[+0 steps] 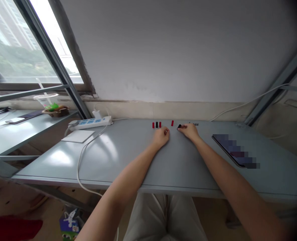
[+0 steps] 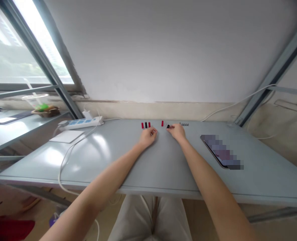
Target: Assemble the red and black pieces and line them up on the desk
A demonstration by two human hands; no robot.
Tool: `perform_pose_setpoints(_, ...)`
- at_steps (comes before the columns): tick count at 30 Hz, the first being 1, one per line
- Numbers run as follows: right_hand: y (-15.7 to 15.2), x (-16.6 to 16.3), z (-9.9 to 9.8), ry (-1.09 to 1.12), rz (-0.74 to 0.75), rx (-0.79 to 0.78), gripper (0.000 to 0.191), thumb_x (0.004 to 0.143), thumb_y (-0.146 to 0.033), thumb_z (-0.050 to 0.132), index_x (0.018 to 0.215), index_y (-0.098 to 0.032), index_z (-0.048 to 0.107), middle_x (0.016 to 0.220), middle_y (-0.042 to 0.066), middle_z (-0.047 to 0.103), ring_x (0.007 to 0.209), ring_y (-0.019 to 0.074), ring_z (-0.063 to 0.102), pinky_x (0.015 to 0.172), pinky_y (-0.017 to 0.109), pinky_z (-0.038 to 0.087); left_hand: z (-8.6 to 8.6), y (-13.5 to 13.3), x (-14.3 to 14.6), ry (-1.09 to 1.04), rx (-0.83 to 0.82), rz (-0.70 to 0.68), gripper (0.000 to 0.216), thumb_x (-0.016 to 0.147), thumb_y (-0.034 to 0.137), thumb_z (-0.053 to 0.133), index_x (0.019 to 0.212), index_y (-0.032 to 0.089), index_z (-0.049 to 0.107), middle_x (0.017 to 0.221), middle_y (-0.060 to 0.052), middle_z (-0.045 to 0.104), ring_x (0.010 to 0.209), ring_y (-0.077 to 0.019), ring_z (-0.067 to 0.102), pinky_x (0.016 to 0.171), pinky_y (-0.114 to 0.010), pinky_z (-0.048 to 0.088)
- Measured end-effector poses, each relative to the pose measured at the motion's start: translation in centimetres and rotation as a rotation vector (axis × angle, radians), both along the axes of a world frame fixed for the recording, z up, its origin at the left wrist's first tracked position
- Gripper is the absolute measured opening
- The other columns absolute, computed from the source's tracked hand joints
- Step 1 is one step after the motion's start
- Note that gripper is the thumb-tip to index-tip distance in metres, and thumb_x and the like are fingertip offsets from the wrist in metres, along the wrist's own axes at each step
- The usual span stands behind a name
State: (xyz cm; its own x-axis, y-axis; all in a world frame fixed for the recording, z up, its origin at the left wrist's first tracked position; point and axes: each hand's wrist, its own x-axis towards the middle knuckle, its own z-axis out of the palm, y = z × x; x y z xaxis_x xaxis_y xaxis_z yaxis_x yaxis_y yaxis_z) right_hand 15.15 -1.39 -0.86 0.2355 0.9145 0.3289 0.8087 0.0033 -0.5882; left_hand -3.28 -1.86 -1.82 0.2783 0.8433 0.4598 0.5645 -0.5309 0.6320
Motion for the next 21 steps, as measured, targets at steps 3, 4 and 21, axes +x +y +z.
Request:
perform_pose_setpoints(3,0.9,-0.2,-0.2,0.003,0.007,-0.028,0.016,0.064,-0.032,0.065,0.068,-0.017,0.066,0.068,0.006,0.065,0.063,0.017,0.058,0.056,0.026,0.04,-0.1,-0.1,-0.1,0.045,0.037,-0.021,0.015,0.076,0.019,0.046,0.08,0.018,0.061,0.064,-0.003,0.059,0.061,-0.0129,0.052,0.064,-0.024,0.04)
perform_pose_setpoints(4,1.1,-0.4,-0.3,-0.002,0.011,-0.034,0.016,0.064,-0.032,0.064,0.068,-0.017,0.066,0.068,0.006,0.065,0.063,0.0172,0.058,0.056,0.026,0.04,-0.1,-0.2,-0.1,0.055,0.042,-0.029,0.016,0.076,0.019,0.046,0.08,0.018,0.061,0.065,-0.003,0.059,0.061,-0.0131,0.052,0.064,-0.024,0.04)
perform_pose_setpoints(21,3.6,-2.8,-0.9,-0.063,-0.022,-0.02,0.013,0.067,-0.031,0.06,0.067,-0.019,0.064,0.07,0.008,0.064,0.067,0.0186,0.058,0.059,0.027,0.04,-0.2,-0.7,0.4,0.121,0.045,-0.06,0.018,0.076,0.019,0.045,0.082,0.019,0.063,0.065,-0.003,0.061,0.058,-0.014,0.052,0.062,-0.025,0.04)
